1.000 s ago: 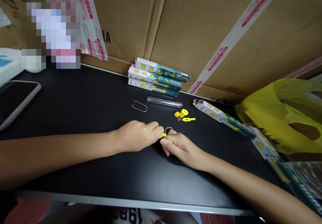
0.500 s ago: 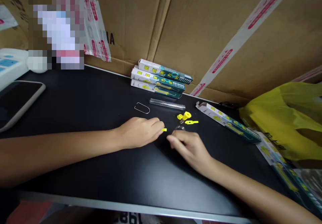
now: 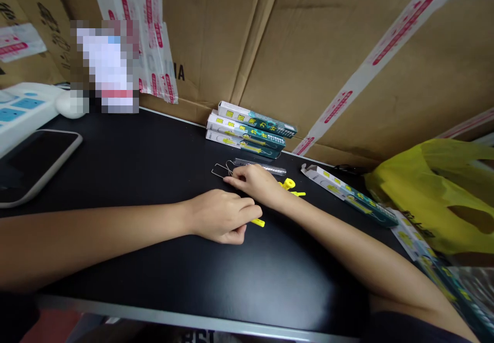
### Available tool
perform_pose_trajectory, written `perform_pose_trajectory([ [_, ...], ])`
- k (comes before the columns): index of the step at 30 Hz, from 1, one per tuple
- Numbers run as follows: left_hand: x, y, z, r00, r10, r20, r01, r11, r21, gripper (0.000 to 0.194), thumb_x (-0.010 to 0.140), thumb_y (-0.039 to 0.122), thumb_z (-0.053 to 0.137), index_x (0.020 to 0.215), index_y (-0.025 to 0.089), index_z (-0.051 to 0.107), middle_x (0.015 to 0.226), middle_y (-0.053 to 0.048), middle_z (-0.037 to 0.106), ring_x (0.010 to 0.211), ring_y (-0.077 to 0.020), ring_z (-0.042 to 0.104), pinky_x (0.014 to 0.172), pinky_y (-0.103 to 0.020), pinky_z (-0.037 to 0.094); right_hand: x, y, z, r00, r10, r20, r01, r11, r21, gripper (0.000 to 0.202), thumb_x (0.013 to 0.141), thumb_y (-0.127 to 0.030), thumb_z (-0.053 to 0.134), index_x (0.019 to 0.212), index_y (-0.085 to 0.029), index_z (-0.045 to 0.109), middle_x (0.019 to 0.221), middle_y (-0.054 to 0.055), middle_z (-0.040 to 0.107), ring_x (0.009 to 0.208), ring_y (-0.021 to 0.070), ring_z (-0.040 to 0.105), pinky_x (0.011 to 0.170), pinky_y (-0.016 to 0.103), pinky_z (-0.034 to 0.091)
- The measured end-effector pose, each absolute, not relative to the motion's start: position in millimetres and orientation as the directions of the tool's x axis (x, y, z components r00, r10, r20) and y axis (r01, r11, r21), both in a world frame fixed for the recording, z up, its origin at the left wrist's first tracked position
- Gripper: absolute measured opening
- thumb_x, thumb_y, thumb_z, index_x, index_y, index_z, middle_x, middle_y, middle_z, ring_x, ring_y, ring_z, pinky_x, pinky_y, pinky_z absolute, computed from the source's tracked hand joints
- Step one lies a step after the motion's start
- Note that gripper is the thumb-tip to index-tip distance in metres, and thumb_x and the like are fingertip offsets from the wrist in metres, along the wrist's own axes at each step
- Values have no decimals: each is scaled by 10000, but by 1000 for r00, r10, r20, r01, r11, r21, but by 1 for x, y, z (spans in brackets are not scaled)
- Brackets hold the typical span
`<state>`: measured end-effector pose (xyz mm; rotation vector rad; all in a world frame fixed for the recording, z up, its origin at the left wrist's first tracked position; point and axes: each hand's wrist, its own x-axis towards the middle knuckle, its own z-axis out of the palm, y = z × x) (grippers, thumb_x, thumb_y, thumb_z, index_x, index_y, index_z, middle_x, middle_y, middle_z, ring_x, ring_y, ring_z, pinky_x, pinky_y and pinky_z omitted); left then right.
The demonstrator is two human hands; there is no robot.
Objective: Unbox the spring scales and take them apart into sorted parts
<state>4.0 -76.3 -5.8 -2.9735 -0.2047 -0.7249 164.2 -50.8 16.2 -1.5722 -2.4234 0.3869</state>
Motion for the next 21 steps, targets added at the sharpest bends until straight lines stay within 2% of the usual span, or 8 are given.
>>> perform_pose_trajectory([
  [9, 5, -74, -6, 897, 184, 402, 178, -983, 54, 204, 678, 156, 472, 876, 168, 516, 724, 5, 586, 652, -174, 596, 537, -280, 425, 163, -49, 15, -392, 919, 41, 854, 381, -354, 422, 872, -406, 547, 533, -167, 470, 534, -47, 453, 503, 76, 322, 510, 247, 213],
  [16, 5, -74, -3, 913, 199, 356, 196, -980, 44, 215, 689, 148, 477, 903, 169, 494, 753, -5, 591, 674, -184, 598, 543, -287, 422, 164, -49, 11, -382, 922, 67, 849, 379, -368, 429, 875, -419, 542, 535, -170, 462, 517, -49, 440, 495, 78, 313, 504, 248, 210],
  [21, 4, -73, -3, 930, 182, 320, 194, -981, -6, 191, 742, 155, 469, 932, 159, 472, 801, -35, 610, 740, -211, 610, 580, -307, 447, 165, -50, 13, -381, 920, 95, 823, 384, -419, 431, 877, -445, 528, 554, -174, 444, 508, -53, 415, 498, 80, 318, 510, 245, 223],
])
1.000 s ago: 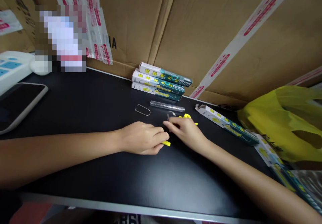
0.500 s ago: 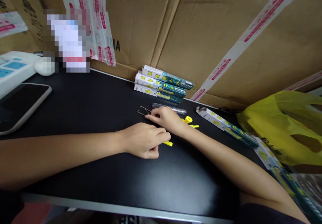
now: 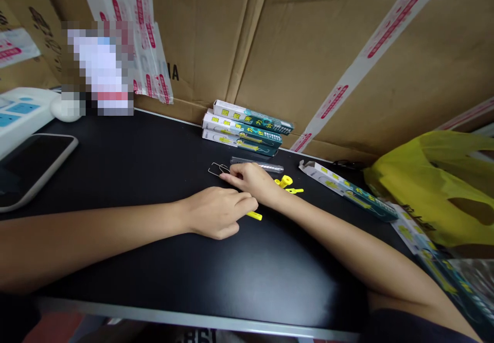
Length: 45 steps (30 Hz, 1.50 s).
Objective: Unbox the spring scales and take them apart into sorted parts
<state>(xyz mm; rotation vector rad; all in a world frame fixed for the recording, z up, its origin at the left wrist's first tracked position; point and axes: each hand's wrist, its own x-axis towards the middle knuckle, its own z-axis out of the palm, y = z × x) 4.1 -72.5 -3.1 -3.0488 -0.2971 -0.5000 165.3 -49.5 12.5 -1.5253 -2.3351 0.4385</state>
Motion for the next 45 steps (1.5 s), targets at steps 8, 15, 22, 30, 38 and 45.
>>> perform_pose_trajectory([
  [8, 6, -72, -2, 939, 180, 292, 185, -983, 13, 200, 801, 110, 430, 991, 159, 466, 895, -35, 600, 775, -185, 612, 651, -290, 480, 197, -105, 17, -194, 946, 258, 589, 323, -741, 403, 976, -441, 283, 726, -192, 478, 577, -39, 407, 529, 101, 402, 549, 246, 337],
  [15, 7, -72, 0, 927, 171, 335, 165, -985, 46, 232, 825, 102, 420, 1024, 192, 500, 886, -5, 569, 766, -149, 598, 647, -242, 463, 213, -149, -3, -269, 867, 420, 622, 489, -611, 114, 927, -323, 422, 996, -233, 435, 738, -2, 507, 608, 130, 471, 565, 271, 408],
  [22, 7, -70, -5, 876, 286, 388, 201, -948, 246, 217, 826, 121, 450, 1035, 170, 417, 864, -15, 631, 754, -152, 639, 636, -237, 473, 207, -142, -11, -384, 791, 477, 651, 598, -467, 453, 757, -361, 688, 1058, -245, 370, 887, 23, 548, 651, 130, 514, 558, 263, 437],
  [30, 6, -69, -7, 852, 283, 440, 192, -951, 241, 122, 845, 150, 473, 942, 183, 407, 881, -31, 646, 750, -161, 652, 622, -237, 472, 204, -136, -7, -432, 784, 446, 616, 618, -489, 177, 842, -252, 599, 971, -224, 481, 869, 34, 568, 741, 146, 533, 627, 269, 450],
  [38, 5, -67, -7, 821, 274, 501, 231, -962, 147, 77, 924, 195, 420, 976, 173, 471, 823, -18, 628, 707, -149, 613, 633, -239, 450, 209, -137, 5, -366, 833, 415, 603, 552, -576, 128, 823, -243, 619, 877, -211, 508, 812, 21, 581, 672, 128, 510, 597, 261, 437],
  [45, 4, -66, -8, 761, 369, 533, 336, -928, 162, 184, 943, 228, 427, 1109, 183, 493, 849, -19, 620, 731, -147, 595, 671, -256, 455, 252, -129, 40, -217, 928, 302, 722, 361, -590, 138, 805, -281, 620, 847, -204, 514, 771, 10, 544, 641, 122, 494, 570, 247, 431],
])
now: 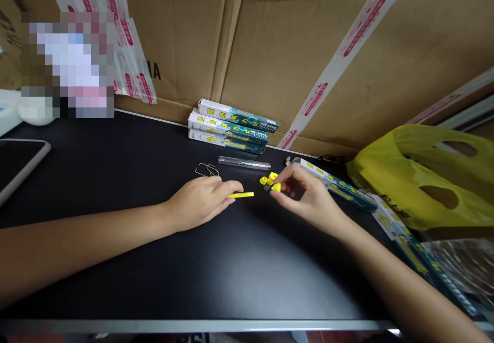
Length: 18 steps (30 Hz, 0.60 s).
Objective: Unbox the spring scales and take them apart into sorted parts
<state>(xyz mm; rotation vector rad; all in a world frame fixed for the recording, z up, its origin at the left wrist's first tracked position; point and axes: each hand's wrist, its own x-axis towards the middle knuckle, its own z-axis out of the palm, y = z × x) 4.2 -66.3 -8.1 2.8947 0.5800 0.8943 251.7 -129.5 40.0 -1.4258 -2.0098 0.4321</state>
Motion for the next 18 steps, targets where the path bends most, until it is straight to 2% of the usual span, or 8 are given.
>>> perform_pose_trajectory([
  [3, 4, -66, -7, 782, 357, 510, 329, -933, 148, 236, 952, 234, 415, 1171, 192, 491, 872, -24, 626, 757, -147, 588, 695, -260, 457, 275, -128, 38, -182, 966, 183, 784, 255, -566, 151, 787, -279, 613, 839, -207, 490, 704, -19, 498, 564, 106, 449, 499, 228, 395],
  [7, 4, -66, -6, 816, 309, 488, 290, -950, 117, 244, 958, 216, 406, 1175, 195, 515, 912, -22, 644, 788, -139, 566, 733, -254, 448, 289, -130, 29, -168, 985, 28, 878, 162, -450, 157, 769, -284, 608, 832, -209, 485, 617, -47, 481, 526, 105, 461, 471, 217, 352],
  [10, 4, -65, -6, 818, 298, 492, 269, -954, 131, 211, 958, 225, 414, 1124, 184, 538, 908, -21, 647, 776, -131, 557, 729, -246, 444, 288, -130, 24, -162, 986, 28, 909, 160, -386, 150, 750, -240, 598, 837, -210, 480, 629, -47, 504, 531, 102, 474, 484, 213, 355],
  [13, 4, -65, -6, 810, 284, 513, 245, -959, 144, 160, 956, 236, 424, 1016, 165, 555, 881, -18, 641, 748, -128, 547, 701, -243, 441, 286, -127, 21, -167, 985, 51, 908, 174, -380, 166, 739, -212, 594, 850, -211, 471, 648, -46, 524, 513, 92, 460, 483, 208, 351],
  [18, 5, -64, -4, 826, 269, 495, 215, -963, 164, 130, 950, 238, 447, 944, 159, 550, 863, -5, 618, 762, -128, 537, 733, -245, 429, 287, -124, 20, -167, 983, 82, 939, 184, -291, 139, 753, -237, 622, 812, -209, 499, 659, -32, 537, 549, 109, 492, 511, 221, 357],
])
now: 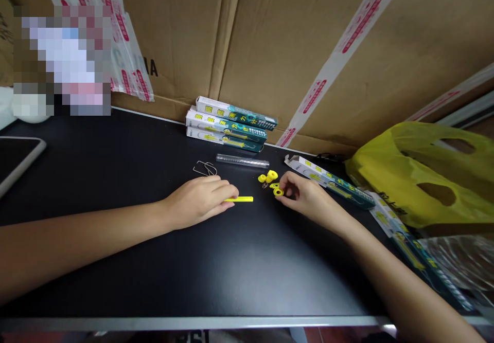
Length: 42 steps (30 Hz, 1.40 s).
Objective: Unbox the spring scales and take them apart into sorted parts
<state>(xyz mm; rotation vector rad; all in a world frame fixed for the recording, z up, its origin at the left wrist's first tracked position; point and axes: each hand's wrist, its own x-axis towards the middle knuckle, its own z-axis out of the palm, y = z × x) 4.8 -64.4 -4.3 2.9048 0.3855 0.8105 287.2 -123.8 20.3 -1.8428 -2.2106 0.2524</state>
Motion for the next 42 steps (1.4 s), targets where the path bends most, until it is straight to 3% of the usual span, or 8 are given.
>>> perform_pose_trajectory([
  [7, 4, -64, -4, 832, 250, 495, 219, -968, 121, 135, 944, 273, 466, 943, 184, 567, 838, 13, 618, 706, -122, 534, 686, -241, 396, 283, -128, 31, -207, 953, 220, 971, 227, -73, 178, 802, -346, 634, 787, -202, 530, 772, 31, 587, 695, 184, 537, 606, 286, 387],
  [10, 4, -64, -4, 833, 219, 509, 186, -976, 116, 142, 948, 272, 459, 945, 177, 565, 831, 9, 618, 703, -119, 531, 690, -233, 396, 269, -139, 32, -248, 905, 345, 939, 312, -144, 190, 871, -368, 550, 798, -193, 548, 745, 41, 582, 699, 184, 540, 631, 295, 406],
  [13, 5, -65, -4, 852, 162, 498, 128, -987, 102, 164, 950, 283, 454, 886, 169, 552, 777, 12, 602, 678, -118, 516, 653, -226, 387, 246, -152, 24, -413, 837, 359, 827, 510, -237, 197, 886, -347, 542, 981, -176, 565, 797, 50, 603, 736, 174, 554, 691, 294, 437],
  [18, 5, -66, -3, 890, 42, 454, 7, -997, 78, 215, 956, 301, 437, 803, 171, 513, 711, 13, 567, 645, -121, 490, 611, -223, 378, 215, -162, 5, -588, 743, 321, 736, 655, -170, 105, 920, -257, 503, 939, -181, 573, 770, 44, 616, 687, 165, 513, 621, 281, 406],
  [24, 6, -67, -5, 842, 131, 523, 107, -991, 76, 117, 946, 235, 446, 939, 170, 543, 851, -12, 627, 757, -138, 542, 688, -242, 424, 228, -152, 9, -532, 750, 394, 775, 618, -130, 52, 904, -206, 532, 901, -179, 576, 814, 44, 629, 732, 165, 534, 666, 284, 424],
  [29, 5, -70, -1, 754, 131, 643, 147, -989, 29, 183, 907, 165, 483, 1084, 183, 526, 1156, -55, 598, 1075, -192, 525, 916, -326, 416, 251, -129, 30, -427, 709, 562, 889, 441, 119, 113, 890, -254, 553, 889, -166, 623, 804, 73, 574, 753, 199, 508, 673, 314, 404],
  [34, 5, -70, 0, 797, 90, 597, 93, -995, 26, 130, 911, 160, 456, 989, 188, 557, 1064, -26, 633, 1017, -169, 559, 879, -312, 414, 251, -102, 41, -444, 790, 424, 889, 328, 320, 171, 899, -288, 529, 863, -165, 642, 789, 69, 568, 733, 213, 465, 651, 320, 345],
  [42, 5, -68, -1, 830, 86, 552, 81, -996, 34, 131, 902, 165, 454, 933, 176, 580, 939, -18, 641, 895, -160, 566, 832, -297, 424, 237, -71, 34, -392, 885, 251, 879, 279, 387, 140, 868, -275, 568, 845, -156, 639, 821, 85, 601, 815, 235, 490, 662, 322, 288],
])
